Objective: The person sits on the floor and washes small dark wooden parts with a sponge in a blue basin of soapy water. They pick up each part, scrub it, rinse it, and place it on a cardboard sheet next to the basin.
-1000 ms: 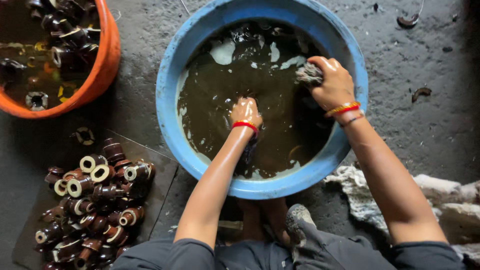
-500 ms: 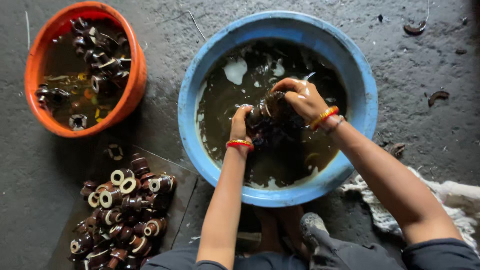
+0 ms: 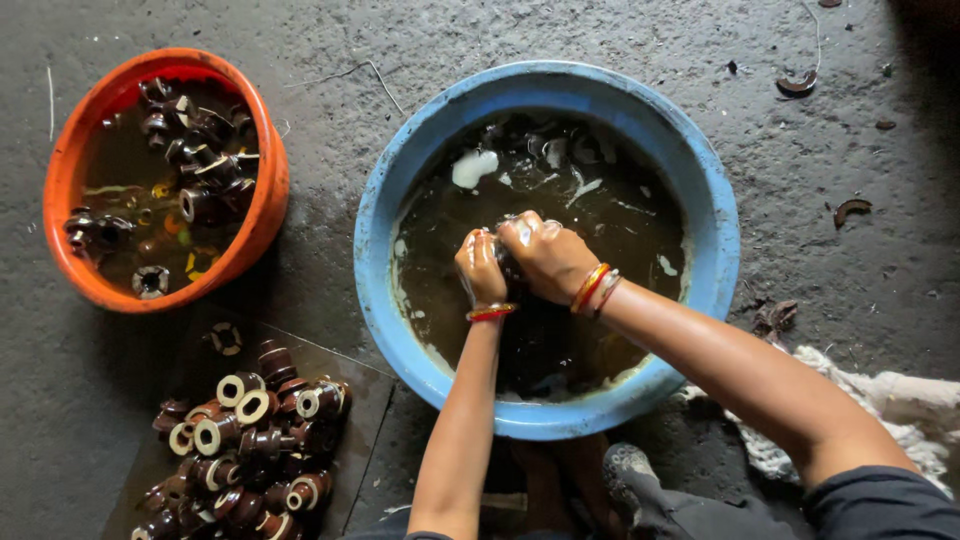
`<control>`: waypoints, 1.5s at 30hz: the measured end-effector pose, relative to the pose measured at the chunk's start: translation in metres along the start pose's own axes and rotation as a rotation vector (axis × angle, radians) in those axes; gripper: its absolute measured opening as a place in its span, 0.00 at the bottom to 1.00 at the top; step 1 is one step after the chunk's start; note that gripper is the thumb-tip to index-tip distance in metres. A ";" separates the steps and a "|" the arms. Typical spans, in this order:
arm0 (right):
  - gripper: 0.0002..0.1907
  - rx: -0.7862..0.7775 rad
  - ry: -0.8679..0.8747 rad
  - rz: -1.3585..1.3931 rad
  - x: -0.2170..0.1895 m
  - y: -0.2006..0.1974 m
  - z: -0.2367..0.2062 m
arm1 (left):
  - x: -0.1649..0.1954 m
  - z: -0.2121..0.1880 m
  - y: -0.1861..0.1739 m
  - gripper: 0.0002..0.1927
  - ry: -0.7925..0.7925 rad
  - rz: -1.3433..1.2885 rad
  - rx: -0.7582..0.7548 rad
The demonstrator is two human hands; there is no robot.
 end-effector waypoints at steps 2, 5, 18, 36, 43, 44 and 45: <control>0.23 -0.121 0.018 0.175 0.011 -0.006 0.008 | 0.027 -0.007 0.002 0.15 -0.028 0.161 -0.027; 0.30 -0.303 -0.047 0.425 0.022 -0.023 0.017 | 0.056 -0.014 0.009 0.15 0.069 0.178 -0.082; 0.34 -0.183 -0.033 0.628 0.024 -0.012 0.003 | 0.072 -0.011 0.004 0.16 0.154 0.232 -0.060; 0.31 0.108 -0.134 0.471 -0.004 -0.023 -0.017 | 0.073 -0.009 0.004 0.17 0.107 -0.040 -0.188; 0.32 0.122 -0.118 0.331 0.002 -0.029 -0.025 | 0.057 -0.008 0.010 0.18 0.028 0.032 -0.228; 0.33 0.117 -0.126 0.365 0.004 -0.029 -0.026 | 0.055 -0.007 0.012 0.17 0.059 -0.004 -0.262; 0.33 0.112 -0.133 0.399 0.006 -0.030 -0.027 | 0.053 -0.006 0.013 0.16 0.090 -0.039 -0.298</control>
Point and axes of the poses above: each hand's wrist, its own z-axis towards the middle knuckle, its own y-axis out of the palm, x = y × z, the point moved 5 cm from there along z, towards the middle knuckle, and after that the axes turned 12 degrees about -x, right-handed, at the moved point
